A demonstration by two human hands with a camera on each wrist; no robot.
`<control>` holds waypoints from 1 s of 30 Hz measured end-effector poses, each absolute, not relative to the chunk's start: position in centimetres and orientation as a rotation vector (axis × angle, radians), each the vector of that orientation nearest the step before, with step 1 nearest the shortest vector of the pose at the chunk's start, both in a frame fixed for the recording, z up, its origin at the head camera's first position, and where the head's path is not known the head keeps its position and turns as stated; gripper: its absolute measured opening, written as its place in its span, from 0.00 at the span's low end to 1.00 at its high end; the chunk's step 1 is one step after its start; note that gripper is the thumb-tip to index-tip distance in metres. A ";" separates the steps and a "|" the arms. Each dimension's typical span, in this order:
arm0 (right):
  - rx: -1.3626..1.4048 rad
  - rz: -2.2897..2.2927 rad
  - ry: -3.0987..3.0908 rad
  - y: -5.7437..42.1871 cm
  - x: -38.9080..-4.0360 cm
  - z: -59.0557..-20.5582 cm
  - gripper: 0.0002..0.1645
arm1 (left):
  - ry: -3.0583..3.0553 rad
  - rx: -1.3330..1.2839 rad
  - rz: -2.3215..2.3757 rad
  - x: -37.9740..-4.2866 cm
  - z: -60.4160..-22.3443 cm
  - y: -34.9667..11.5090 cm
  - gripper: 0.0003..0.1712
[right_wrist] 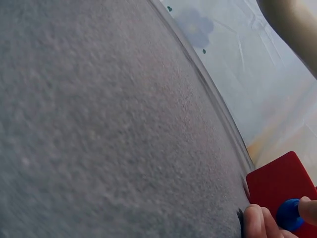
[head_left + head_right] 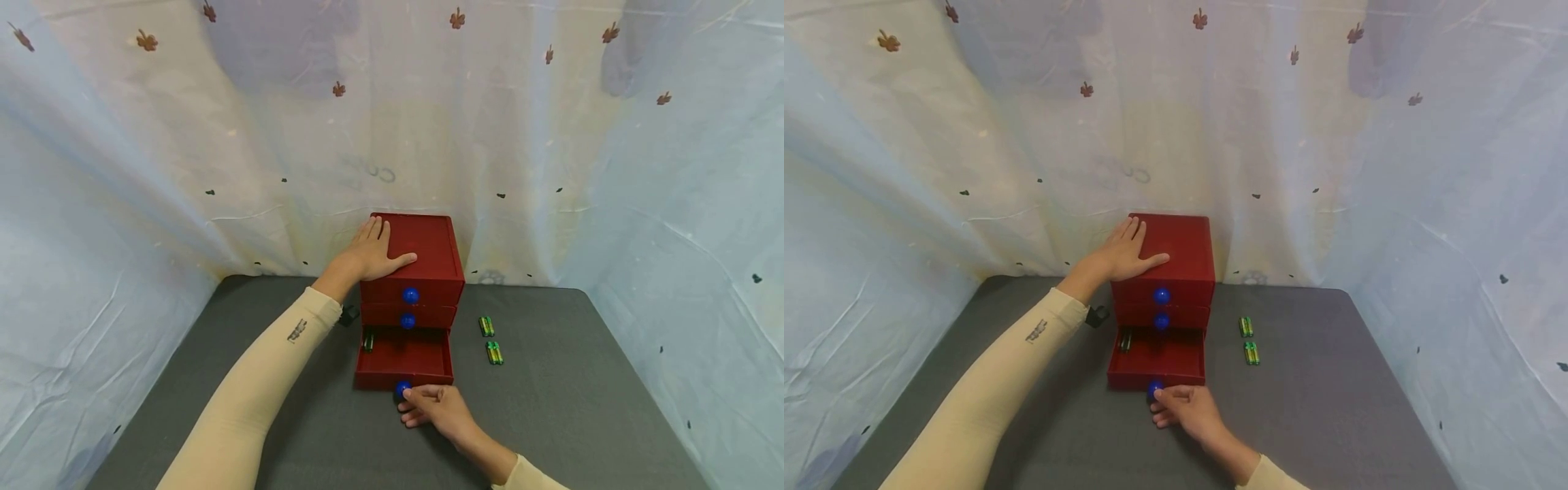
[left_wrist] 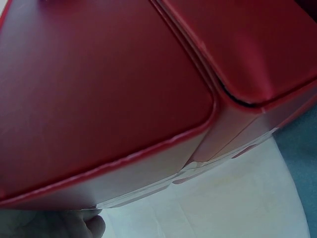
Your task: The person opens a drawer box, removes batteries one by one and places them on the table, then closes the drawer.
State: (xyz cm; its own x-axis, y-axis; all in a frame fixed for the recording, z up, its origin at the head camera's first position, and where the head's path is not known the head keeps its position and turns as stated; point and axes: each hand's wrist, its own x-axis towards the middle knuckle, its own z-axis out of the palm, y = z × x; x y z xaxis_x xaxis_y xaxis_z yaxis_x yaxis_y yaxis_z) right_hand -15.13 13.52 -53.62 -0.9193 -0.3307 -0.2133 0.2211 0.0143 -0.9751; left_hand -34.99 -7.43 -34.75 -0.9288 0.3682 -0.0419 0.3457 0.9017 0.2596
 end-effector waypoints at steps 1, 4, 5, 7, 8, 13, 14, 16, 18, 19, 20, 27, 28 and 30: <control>-0.105 -1.964 1.910 13.5 -15.0 -53.6 0.25 | 2.974 0.560 0.380 -35.0 -34.8 -7.4 0.64; -0.109 -1.969 1.904 13.7 -14.7 -53.7 0.24 | 2.975 0.561 0.376 -35.1 -34.8 -7.4 0.65; -0.107 -1.970 1.898 13.7 -14.6 -53.7 0.24 | 2.976 0.561 0.374 -35.1 -34.8 -7.4 0.65; -0.110 -1.968 1.892 13.7 -14.3 -53.7 0.24 | 2.979 0.562 0.370 -35.1 -34.9 -7.3 0.65; -0.109 -1.969 1.887 13.7 -14.2 -53.6 0.24 | 2.979 0.562 0.369 -35.1 -34.9 -7.3 0.64; -0.112 -1.958 1.875 13.8 -13.5 -53.4 0.24 | 2.978 0.559 0.366 -35.1 -34.9 -7.3 0.64; -0.110 -1.958 1.871 13.8 -13.4 -53.4 0.24 | 2.978 0.558 0.367 -35.1 -34.9 -7.3 0.64; -0.110 -1.959 1.863 13.8 -13.2 -53.3 0.24 | 2.980 0.559 0.369 -35.1 -34.9 -7.3 0.64; -0.105 -1.962 1.861 13.8 -13.0 -53.3 0.23 | 2.979 0.560 0.370 -35.1 -34.9 -7.3 0.64; -0.099 -1.966 1.859 13.8 -13.0 -53.3 0.23 | 2.980 0.561 0.371 -35.1 -34.9 -7.3 0.64; -0.094 -1.968 1.859 13.8 -12.9 -53.3 0.23 | 2.981 0.562 0.373 -35.1 -34.9 -7.3 0.64; -0.091 -1.970 1.841 13.8 -12.4 -53.2 0.23 | 2.984 0.555 0.371 -35.0 -34.7 -7.3 0.65; -0.095 -1.968 1.834 13.9 -12.3 -53.2 0.23 | 2.985 0.553 0.373 -35.0 -34.7 -7.3 0.65; -0.101 -1.969 1.820 13.9 -12.1 -53.1 0.23 | 2.986 0.553 0.376 -35.0 -34.7 -7.3 0.65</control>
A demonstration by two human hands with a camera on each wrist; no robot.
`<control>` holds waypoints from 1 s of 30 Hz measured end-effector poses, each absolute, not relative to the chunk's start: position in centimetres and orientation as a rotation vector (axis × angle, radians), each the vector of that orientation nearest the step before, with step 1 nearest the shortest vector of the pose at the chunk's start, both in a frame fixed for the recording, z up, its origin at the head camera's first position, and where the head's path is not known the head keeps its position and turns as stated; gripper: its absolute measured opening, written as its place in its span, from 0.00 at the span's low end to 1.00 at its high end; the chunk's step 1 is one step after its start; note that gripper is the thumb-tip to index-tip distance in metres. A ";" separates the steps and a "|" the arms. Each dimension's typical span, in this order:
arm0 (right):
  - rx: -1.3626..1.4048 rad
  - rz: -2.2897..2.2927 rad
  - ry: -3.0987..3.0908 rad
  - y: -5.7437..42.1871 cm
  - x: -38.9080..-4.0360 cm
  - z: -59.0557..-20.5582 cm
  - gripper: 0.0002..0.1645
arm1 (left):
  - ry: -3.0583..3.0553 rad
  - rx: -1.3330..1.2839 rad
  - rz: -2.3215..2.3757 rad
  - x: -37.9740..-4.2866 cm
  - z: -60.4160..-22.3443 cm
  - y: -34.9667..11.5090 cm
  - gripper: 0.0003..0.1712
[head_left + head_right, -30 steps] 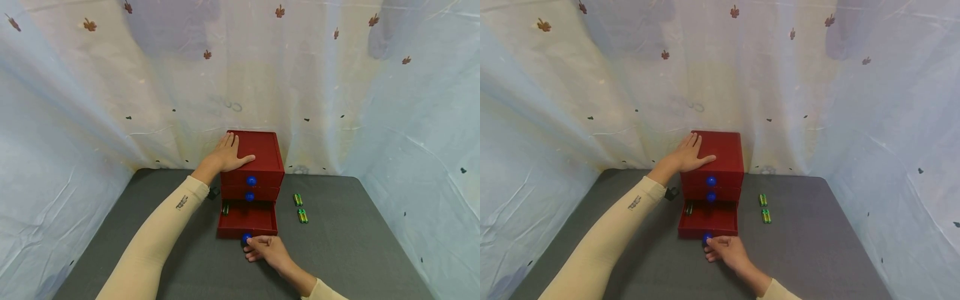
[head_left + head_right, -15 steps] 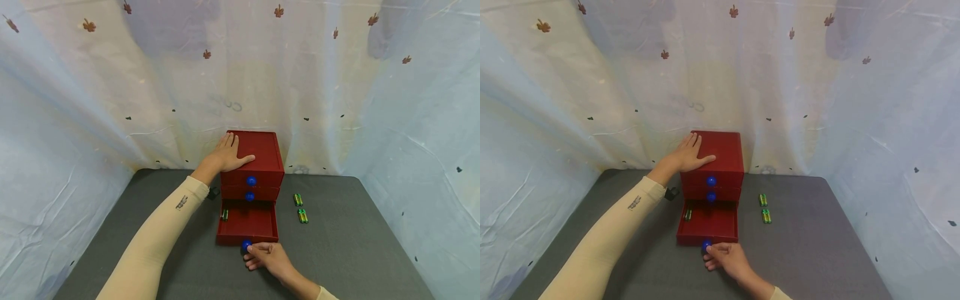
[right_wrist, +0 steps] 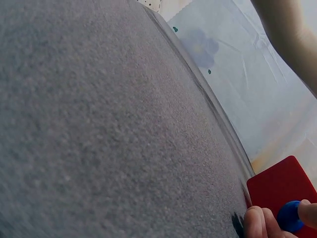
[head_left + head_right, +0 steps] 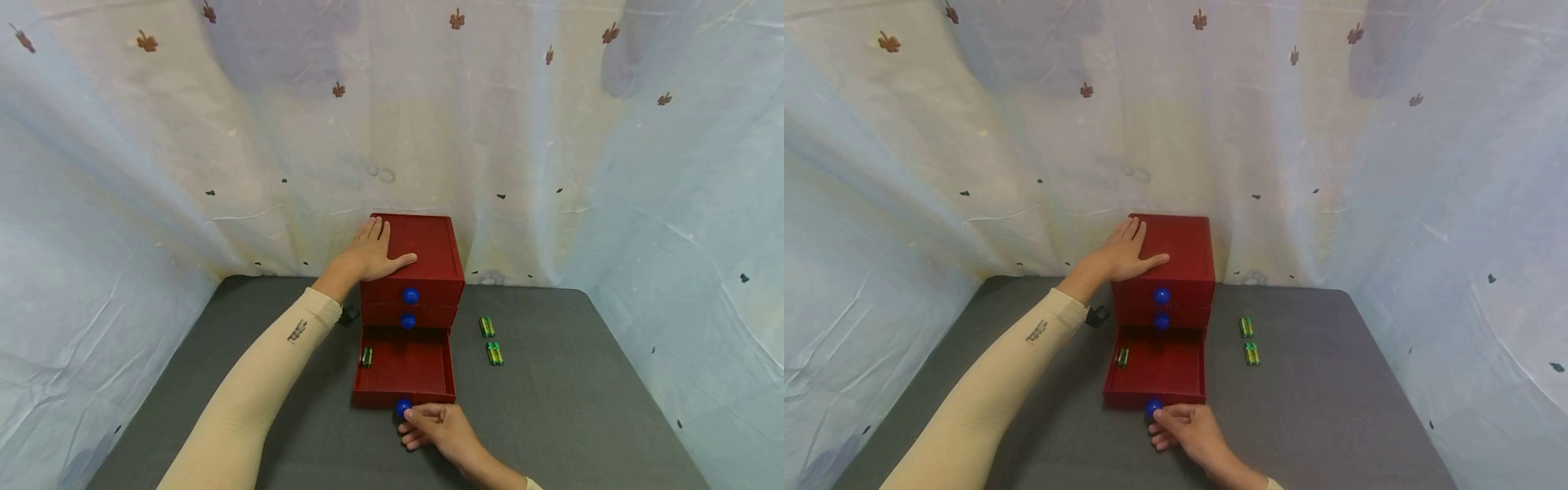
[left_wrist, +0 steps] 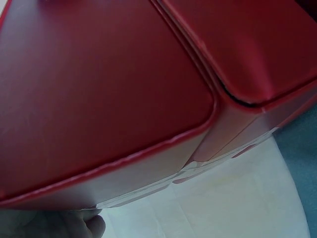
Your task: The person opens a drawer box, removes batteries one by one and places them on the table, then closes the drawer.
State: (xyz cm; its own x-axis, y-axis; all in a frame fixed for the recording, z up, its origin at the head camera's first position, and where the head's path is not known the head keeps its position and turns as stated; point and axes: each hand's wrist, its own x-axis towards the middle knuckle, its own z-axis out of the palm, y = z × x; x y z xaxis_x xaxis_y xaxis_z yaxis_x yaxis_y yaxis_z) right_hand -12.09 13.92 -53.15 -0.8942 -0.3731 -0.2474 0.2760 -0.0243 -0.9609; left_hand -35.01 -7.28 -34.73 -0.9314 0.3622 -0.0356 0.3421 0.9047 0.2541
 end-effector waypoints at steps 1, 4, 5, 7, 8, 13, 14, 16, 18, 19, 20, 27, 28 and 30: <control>-0.102 -1.970 1.818 13.9 -12.0 -53.2 0.23 | 2.986 0.553 0.377 -35.0 -34.8 -7.3 0.65; -0.098 -1.973 1.808 14.0 -11.8 -53.2 0.23 | 2.986 0.556 0.378 -35.1 -34.8 -7.3 0.64; -0.096 -1.975 1.805 14.0 -11.8 -53.3 0.23 | 2.985 0.557 0.379 -35.1 -34.8 -7.3 0.64; -0.094 -1.974 1.801 14.0 -11.7 -53.3 0.23 | 2.984 0.555 0.381 -35.1 -34.8 -7.3 0.64; -0.097 -1.975 1.798 14.0 -11.6 -53.3 0.23 | 2.984 0.554 0.381 -35.1 -34.8 -7.3 0.64; -0.105 -1.983 1.778 14.1 -11.4 -53.4 0.23 | 2.985 0.548 0.384 -35.0 -34.8 -7.3 0.65; -0.105 -1.985 1.774 14.1 -11.3 -53.4 0.23 | 2.985 0.549 0.384 -35.1 -34.8 -7.3 0.65; -0.102 -1.987 1.766 14.1 -11.2 -53.4 0.23 | 2.986 0.550 0.384 -35.0 -34.8 -7.3 0.65; -0.097 -1.985 1.766 14.1 -11.1 -53.4 0.23 | 2.987 0.550 0.384 -35.0 -34.8 -7.3 0.64; -0.092 -1.984 1.767 14.1 -11.1 -53.5 0.23 | 2.987 0.550 0.383 -35.0 -34.9 -7.3 0.64; -0.089 -1.982 1.768 14.1 -11.1 -53.5 0.23 | 2.987 0.550 0.383 -35.0 -34.9 -7.3 0.64; -0.071 -1.970 1.777 14.1 -10.7 -53.7 0.23 | 2.992 0.558 0.376 -35.0 -34.9 -7.4 0.64; -0.072 -1.969 1.777 14.1 -10.6 -53.8 0.23 | 2.992 0.559 0.376 -35.0 -34.9 -7.3 0.64; -0.076 -1.971 1.776 14.1 -10.6 -53.7 0.23 | 2.990 0.559 0.384 -35.0 -34.8 -7.3 0.64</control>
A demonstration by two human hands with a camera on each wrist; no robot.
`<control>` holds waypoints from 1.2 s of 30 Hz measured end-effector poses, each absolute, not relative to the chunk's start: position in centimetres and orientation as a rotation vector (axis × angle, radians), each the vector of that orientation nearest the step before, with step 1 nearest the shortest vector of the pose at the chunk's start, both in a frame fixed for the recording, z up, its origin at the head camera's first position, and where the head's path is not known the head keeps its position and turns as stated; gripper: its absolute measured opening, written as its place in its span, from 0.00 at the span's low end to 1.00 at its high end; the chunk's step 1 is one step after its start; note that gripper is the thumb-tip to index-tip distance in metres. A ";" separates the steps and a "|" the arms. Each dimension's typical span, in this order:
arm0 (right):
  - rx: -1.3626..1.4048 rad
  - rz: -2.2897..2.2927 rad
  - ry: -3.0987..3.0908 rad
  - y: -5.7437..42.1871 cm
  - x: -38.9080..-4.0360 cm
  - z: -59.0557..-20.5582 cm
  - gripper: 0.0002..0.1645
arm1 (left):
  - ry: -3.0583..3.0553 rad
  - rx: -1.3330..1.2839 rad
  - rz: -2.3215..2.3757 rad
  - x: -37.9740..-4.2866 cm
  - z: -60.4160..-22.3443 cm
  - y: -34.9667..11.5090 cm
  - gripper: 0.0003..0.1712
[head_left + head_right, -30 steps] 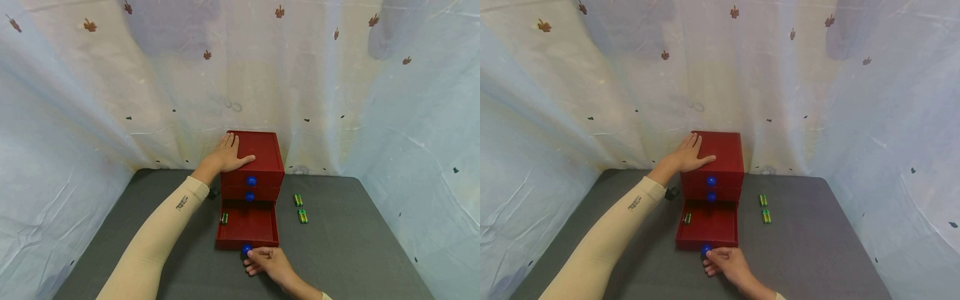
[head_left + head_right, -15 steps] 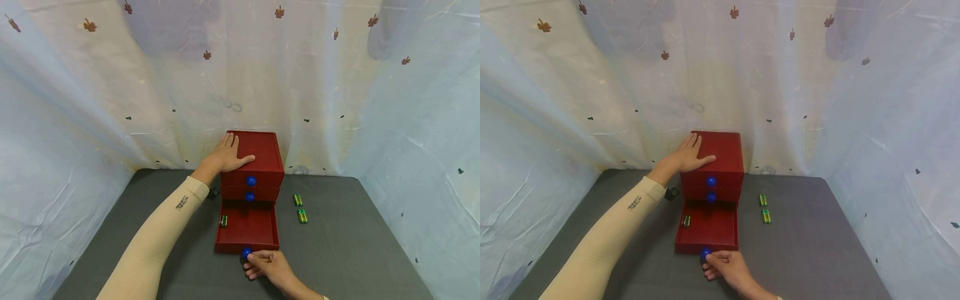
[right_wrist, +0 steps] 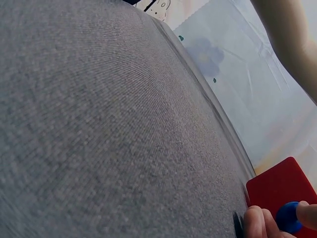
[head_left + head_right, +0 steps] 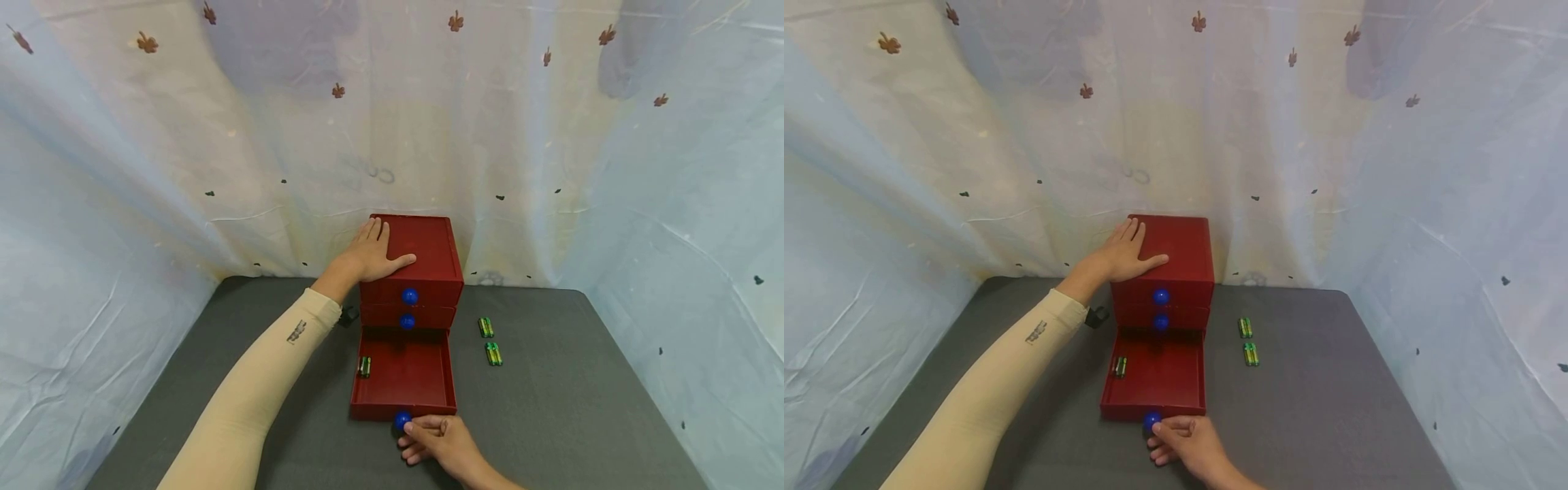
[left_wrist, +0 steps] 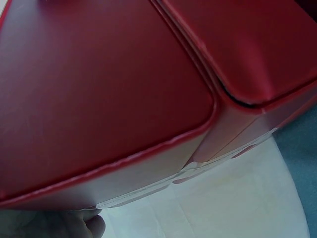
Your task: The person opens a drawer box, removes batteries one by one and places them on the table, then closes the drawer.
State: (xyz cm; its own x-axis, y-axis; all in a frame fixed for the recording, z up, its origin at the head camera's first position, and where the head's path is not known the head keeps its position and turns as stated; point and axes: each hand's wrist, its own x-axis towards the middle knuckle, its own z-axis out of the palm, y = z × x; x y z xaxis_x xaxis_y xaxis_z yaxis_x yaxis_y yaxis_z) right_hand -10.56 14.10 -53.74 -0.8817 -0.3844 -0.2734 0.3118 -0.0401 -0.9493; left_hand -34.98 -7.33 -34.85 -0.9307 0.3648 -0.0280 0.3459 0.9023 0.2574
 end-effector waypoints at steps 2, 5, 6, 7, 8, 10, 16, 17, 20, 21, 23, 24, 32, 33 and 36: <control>-0.084 -1.971 1.774 14.1 -10.5 -53.7 0.24 | 2.988 0.558 0.390 -35.0 -34.8 -7.3 0.64; -0.095 -1.965 1.773 14.2 -10.5 -53.8 0.24 | 2.986 0.560 0.392 -35.0 -34.8 -7.4 0.65; -0.097 -1.961 1.774 14.2 -10.5 -53.8 0.24 | 2.986 0.561 0.392 -35.0 -34.8 -7.4 0.65; -0.098 -1.959 1.772 14.2 -10.5 -53.8 0.23 | 2.984 0.561 0.390 -35.0 -34.8 -7.4 0.65; -0.098 -1.956 1.771 14.2 -10.5 -53.8 0.23 | 2.984 0.563 0.389 -35.0 -34.8 -7.4 0.65; -0.101 -1.949 1.769 14.3 -10.5 -53.8 0.23 | 2.983 0.565 0.394 -35.0 -34.8 -7.4 0.65; -0.123 -1.908 1.781 14.6 -10.4 -53.5 0.22 | 2.982 0.566 0.410 -35.0 -34.9 -7.4 0.65; -0.128 -1.898 1.785 14.7 -10.4 -53.5 0.22 | 2.982 0.564 0.409 -35.0 -34.9 -7.4 0.64; -0.147 -1.867 1.796 15.0 -10.3 -53.5 0.21 | 2.979 0.558 0.408 -35.1 -35.0 -7.4 0.64; -0.156 -1.860 1.799 15.1 -10.3 -53.6 0.21 | 2.980 0.557 0.405 -35.1 -35.0 -7.3 0.64; -0.174 -1.851 1.800 15.2 -10.2 -53.5 0.20 | 2.981 0.557 0.403 -35.1 -35.0 -7.3 0.64; -0.186 -1.849 1.800 15.3 -10.2 -53.5 0.20 | 2.981 0.557 0.404 -35.1 -35.0 -7.3 0.64; -0.306 -1.826 1.841 15.9 -10.0 -52.4 0.20 | 2.984 0.560 0.401 -35.3 -35.1 -7.4 0.65; -0.322 -1.817 1.854 16.0 -9.9 -52.1 0.20 | 2.982 0.559 0.399 -35.3 -35.1 -7.4 0.65; -0.371 -1.792 1.887 16.2 -9.9 -51.4 0.19 | 2.979 0.553 0.395 -35.2 -35.0 -7.4 0.65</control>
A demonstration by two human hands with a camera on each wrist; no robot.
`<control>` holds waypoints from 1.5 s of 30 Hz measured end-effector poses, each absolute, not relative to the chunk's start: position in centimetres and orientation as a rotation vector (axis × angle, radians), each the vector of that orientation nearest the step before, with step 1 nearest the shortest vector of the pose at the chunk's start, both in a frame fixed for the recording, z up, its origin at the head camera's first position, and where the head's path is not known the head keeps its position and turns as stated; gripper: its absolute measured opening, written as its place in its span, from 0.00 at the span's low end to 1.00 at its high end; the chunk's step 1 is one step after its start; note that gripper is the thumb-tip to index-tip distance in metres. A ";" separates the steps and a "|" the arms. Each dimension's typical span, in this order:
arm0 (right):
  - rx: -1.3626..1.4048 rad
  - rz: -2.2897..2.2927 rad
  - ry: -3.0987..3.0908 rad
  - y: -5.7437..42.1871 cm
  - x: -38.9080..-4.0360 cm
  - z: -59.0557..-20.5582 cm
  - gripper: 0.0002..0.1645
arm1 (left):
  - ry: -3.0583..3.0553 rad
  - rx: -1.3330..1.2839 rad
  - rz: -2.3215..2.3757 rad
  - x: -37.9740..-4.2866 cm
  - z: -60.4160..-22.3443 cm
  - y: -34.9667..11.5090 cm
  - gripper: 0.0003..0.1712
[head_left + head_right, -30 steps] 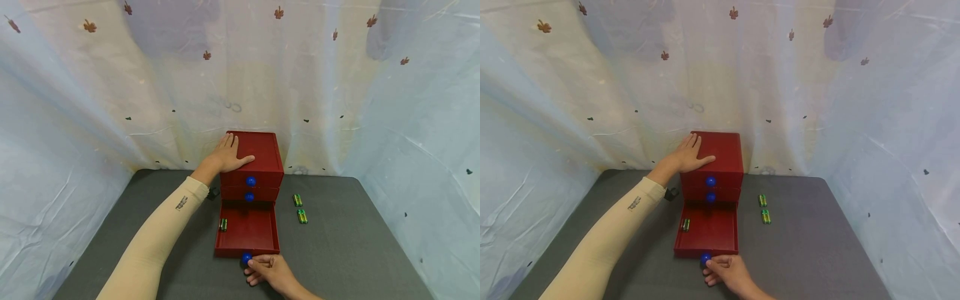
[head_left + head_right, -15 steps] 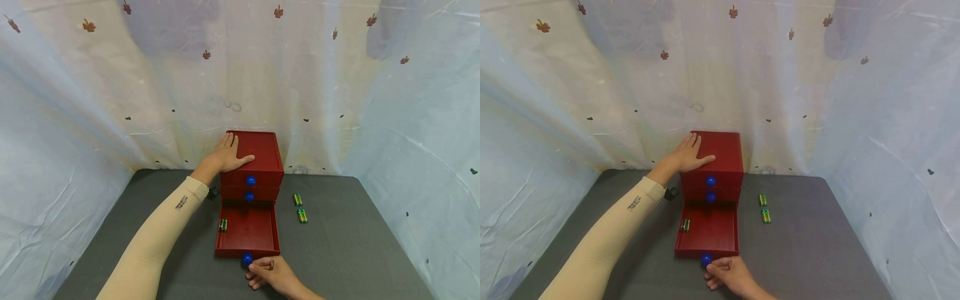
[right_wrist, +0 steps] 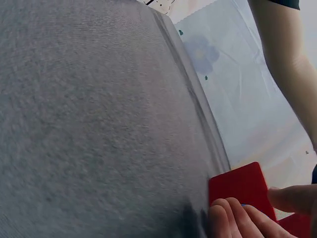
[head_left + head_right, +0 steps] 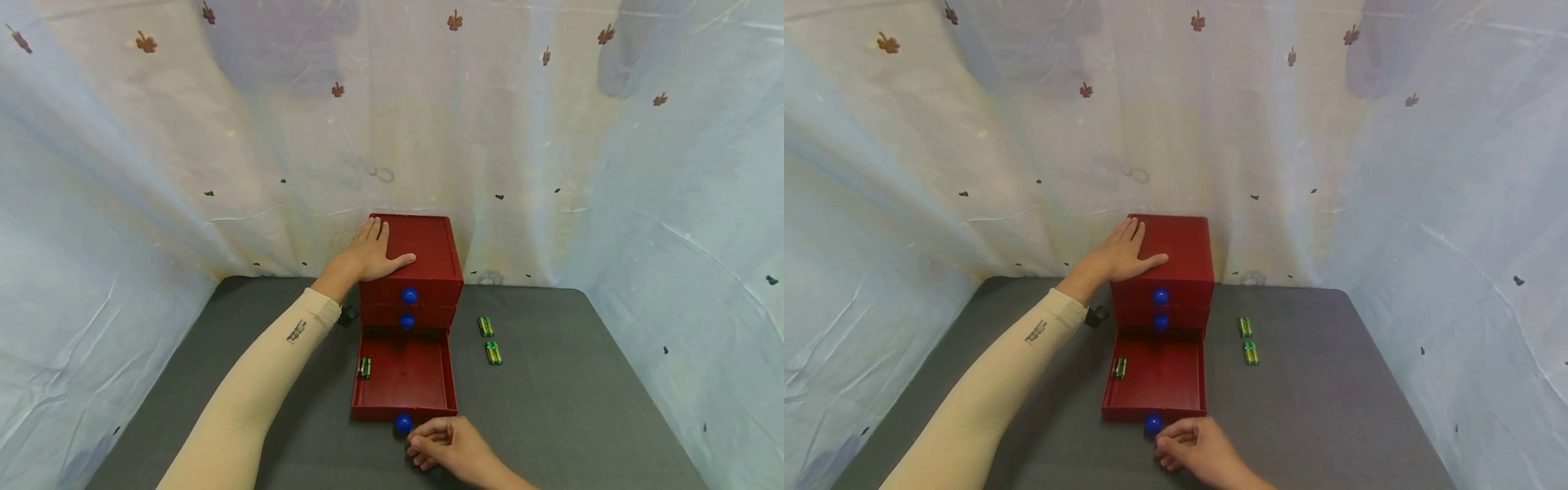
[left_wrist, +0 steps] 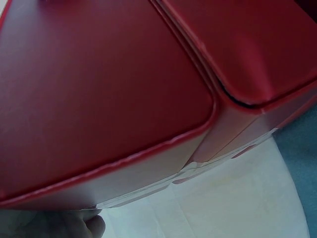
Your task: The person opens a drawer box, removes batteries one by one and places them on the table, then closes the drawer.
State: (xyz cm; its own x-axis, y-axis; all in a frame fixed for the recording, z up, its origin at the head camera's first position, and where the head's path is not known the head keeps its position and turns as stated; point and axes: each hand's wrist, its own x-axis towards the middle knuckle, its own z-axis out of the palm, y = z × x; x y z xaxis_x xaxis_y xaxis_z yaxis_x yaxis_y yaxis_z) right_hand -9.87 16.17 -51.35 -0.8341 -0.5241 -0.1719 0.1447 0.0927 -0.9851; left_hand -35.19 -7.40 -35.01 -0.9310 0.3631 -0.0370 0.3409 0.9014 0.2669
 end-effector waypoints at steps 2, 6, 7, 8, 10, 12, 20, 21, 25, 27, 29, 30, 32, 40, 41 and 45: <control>-0.428 -1.773 1.906 16.3 -10.0 -50.9 0.19 | 2.980 0.551 0.393 -35.2 -35.0 -7.4 0.65; -0.543 -1.747 1.940 16.5 -10.5 -50.3 0.18 | 2.982 0.546 0.394 -35.1 -35.0 -7.4 0.65; -0.564 -1.741 1.949 16.6 -10.6 -50.1 0.18 | 2.981 0.547 0.392 -35.1 -35.0 -7.4 0.65; -0.572 -1.739 1.956 16.6 -10.7 -49.9 0.18 | 2.981 0.547 0.390 -35.1 -34.9 -7.4 0.65; -0.590 -1.737 1.965 16.6 -10.9 -49.6 0.18 | 2.980 0.547 0.390 -35.0 -34.9 -7.4 0.65; -0.601 -1.734 1.978 16.6 -11.2 -49.3 0.17 | 2.980 0.548 0.393 -34.9 -34.9 -7.4 0.65; -0.690 -1.718 2.089 16.4 -12.4 -48.4 0.17 | 2.984 0.541 0.387 -34.8 -34.8 -7.3 0.64; -0.690 -1.714 2.106 16.4 -12.6 -48.3 0.17 | 2.983 0.540 0.383 -34.9 -34.8 -7.3 0.65; -0.697 -1.700 2.156 16.2 -13.2 -47.9 0.18 | 2.977 0.543 0.382 -34.8 -34.7 -7.3 0.65; -0.703 -1.692 2.175 16.0 -13.5 -47.7 0.17 | 2.978 0.545 0.380 -34.9 -34.7 -7.3 0.65; -0.713 -1.678 2.201 15.9 -13.8 -47.5 0.16 | 2.978 0.544 0.381 -34.8 -34.6 -7.3 0.64; -0.713 -1.670 2.217 15.8 -14.0 -47.4 0.16 | 2.978 0.545 0.382 -34.8 -34.6 -7.3 0.64; -0.707 -1.654 2.254 15.7 -14.4 -47.2 0.14 | 2.978 0.544 0.380 -34.8 -34.6 -7.3 0.64; -0.707 -1.595 2.359 14.9 -16.0 -46.5 0.13 | 2.986 0.547 0.374 -34.7 -34.7 -7.2 0.64; -0.714 -1.592 2.366 14.7 -16.1 -46.5 0.13 | 2.987 0.546 0.374 -34.7 -34.7 -7.3 0.64; -0.751 -1.571 2.405 14.2 -16.8 -46.2 0.13 | 2.988 0.542 0.385 -34.7 -34.7 -7.3 0.64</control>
